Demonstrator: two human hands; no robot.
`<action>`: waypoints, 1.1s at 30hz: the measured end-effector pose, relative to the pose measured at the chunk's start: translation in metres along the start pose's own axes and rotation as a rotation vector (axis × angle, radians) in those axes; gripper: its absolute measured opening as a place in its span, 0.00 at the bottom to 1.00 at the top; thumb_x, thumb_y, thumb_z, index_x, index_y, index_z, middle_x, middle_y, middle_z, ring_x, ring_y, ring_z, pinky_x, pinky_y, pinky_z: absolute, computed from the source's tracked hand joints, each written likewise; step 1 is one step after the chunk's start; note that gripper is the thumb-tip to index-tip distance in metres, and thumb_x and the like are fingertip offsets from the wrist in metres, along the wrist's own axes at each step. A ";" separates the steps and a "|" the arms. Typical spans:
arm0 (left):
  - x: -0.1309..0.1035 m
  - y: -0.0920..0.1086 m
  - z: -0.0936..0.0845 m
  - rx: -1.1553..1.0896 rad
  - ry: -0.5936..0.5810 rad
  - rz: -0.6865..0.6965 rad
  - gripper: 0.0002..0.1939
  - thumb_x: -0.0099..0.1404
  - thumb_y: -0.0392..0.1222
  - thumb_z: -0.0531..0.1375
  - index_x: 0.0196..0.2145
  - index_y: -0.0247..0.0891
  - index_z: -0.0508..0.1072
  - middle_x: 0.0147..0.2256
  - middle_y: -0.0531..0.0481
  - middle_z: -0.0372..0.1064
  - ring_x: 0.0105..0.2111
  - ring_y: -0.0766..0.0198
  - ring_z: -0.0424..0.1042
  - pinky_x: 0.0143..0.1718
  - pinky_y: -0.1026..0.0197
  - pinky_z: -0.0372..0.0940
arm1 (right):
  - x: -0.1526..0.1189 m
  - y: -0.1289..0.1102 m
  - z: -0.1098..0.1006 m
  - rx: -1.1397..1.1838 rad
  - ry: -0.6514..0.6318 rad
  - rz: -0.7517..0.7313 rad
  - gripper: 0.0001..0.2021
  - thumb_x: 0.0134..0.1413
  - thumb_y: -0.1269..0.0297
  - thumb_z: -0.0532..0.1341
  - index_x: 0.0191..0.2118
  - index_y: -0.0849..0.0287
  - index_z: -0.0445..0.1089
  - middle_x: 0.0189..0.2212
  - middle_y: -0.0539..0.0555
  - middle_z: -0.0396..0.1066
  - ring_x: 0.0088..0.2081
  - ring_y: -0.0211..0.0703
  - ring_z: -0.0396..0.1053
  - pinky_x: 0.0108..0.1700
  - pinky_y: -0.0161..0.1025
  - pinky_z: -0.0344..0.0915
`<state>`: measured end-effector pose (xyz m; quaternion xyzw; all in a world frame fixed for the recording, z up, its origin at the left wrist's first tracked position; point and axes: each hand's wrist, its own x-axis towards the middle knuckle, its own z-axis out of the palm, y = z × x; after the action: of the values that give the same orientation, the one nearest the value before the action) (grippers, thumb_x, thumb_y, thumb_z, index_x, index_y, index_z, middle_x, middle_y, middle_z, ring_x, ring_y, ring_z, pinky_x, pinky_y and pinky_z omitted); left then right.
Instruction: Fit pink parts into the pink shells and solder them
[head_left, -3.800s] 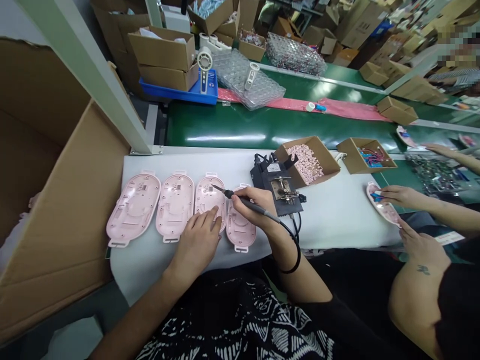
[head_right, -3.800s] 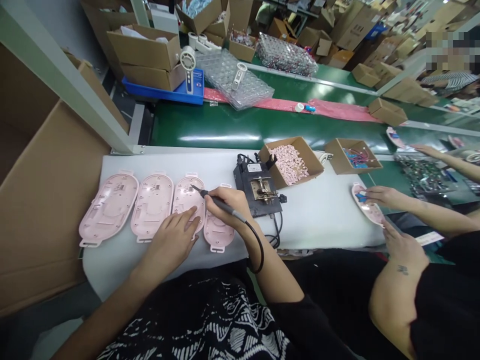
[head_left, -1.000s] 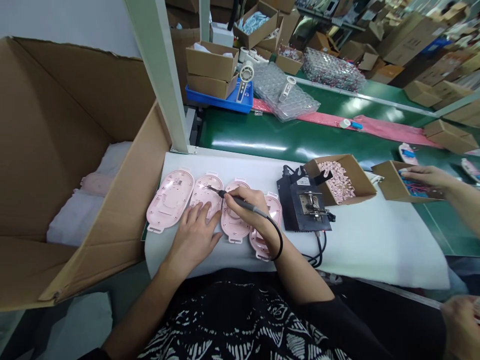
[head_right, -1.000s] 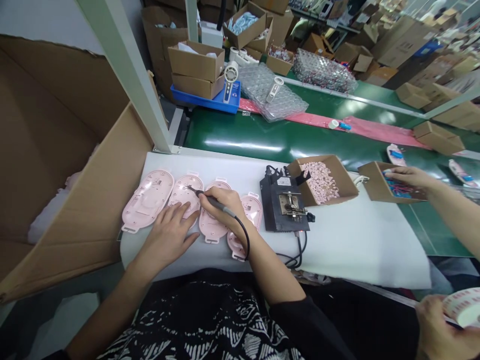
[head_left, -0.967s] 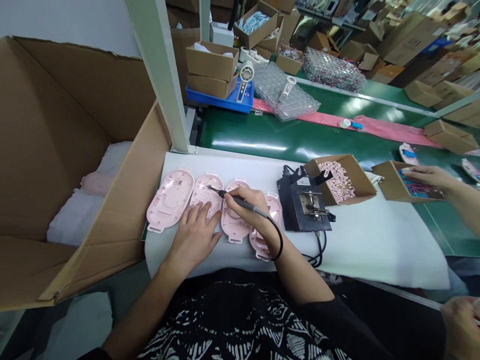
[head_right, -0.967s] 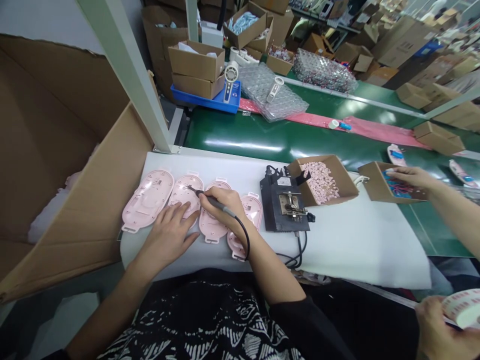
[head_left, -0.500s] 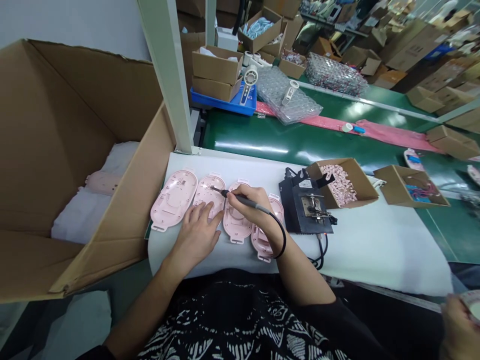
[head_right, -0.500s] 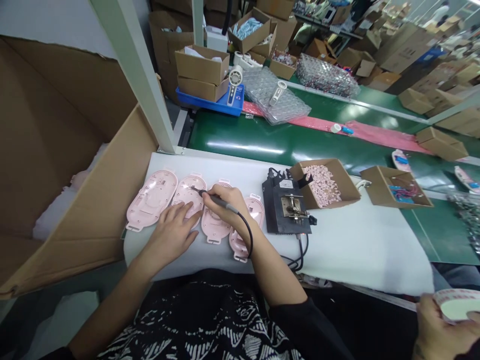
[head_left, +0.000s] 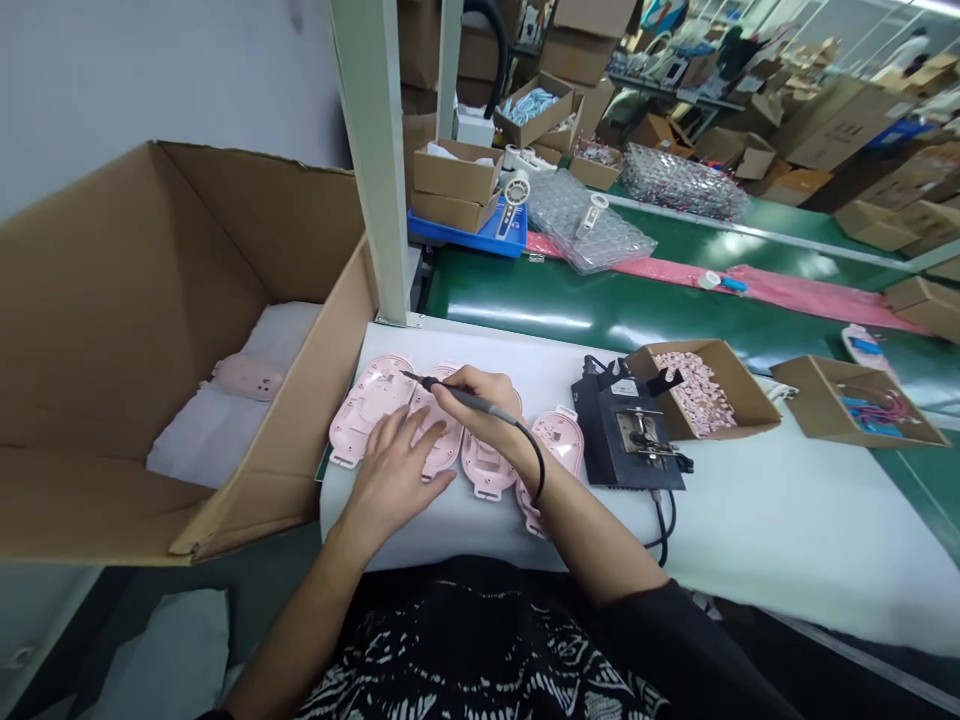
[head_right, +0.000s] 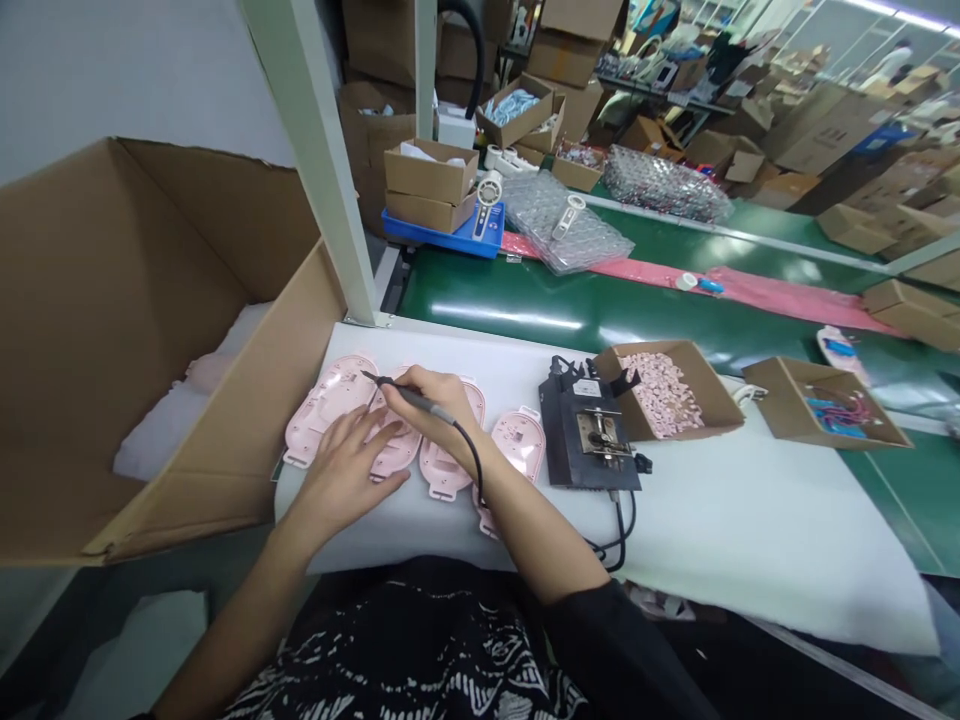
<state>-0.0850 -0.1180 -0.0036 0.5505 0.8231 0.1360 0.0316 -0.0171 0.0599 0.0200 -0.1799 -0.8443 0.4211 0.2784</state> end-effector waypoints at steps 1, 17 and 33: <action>-0.002 -0.004 -0.002 0.029 0.019 -0.039 0.33 0.65 0.57 0.61 0.63 0.39 0.68 0.67 0.41 0.58 0.67 0.38 0.51 0.67 0.36 0.49 | 0.001 0.001 0.005 -0.004 0.007 -0.015 0.10 0.57 0.55 0.65 0.30 0.56 0.74 0.23 0.48 0.75 0.24 0.36 0.70 0.28 0.33 0.64; -0.009 -0.024 0.001 0.088 -0.072 -0.173 0.42 0.62 0.68 0.58 0.68 0.47 0.61 0.69 0.39 0.53 0.68 0.29 0.49 0.65 0.28 0.44 | 0.007 0.013 0.030 -0.076 -0.035 -0.043 0.16 0.60 0.50 0.63 0.31 0.57 0.75 0.26 0.50 0.77 0.26 0.36 0.71 0.31 0.33 0.65; -0.007 -0.023 -0.004 0.086 -0.101 -0.188 0.42 0.61 0.68 0.60 0.68 0.48 0.61 0.70 0.39 0.52 0.67 0.28 0.50 0.65 0.28 0.44 | 0.008 0.015 0.032 -0.070 -0.079 -0.043 0.13 0.60 0.53 0.63 0.32 0.57 0.75 0.25 0.49 0.75 0.25 0.34 0.68 0.31 0.32 0.62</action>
<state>-0.1033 -0.1335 -0.0066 0.4780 0.8735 0.0692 0.0618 -0.0423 0.0537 -0.0049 -0.1545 -0.8724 0.3922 0.2474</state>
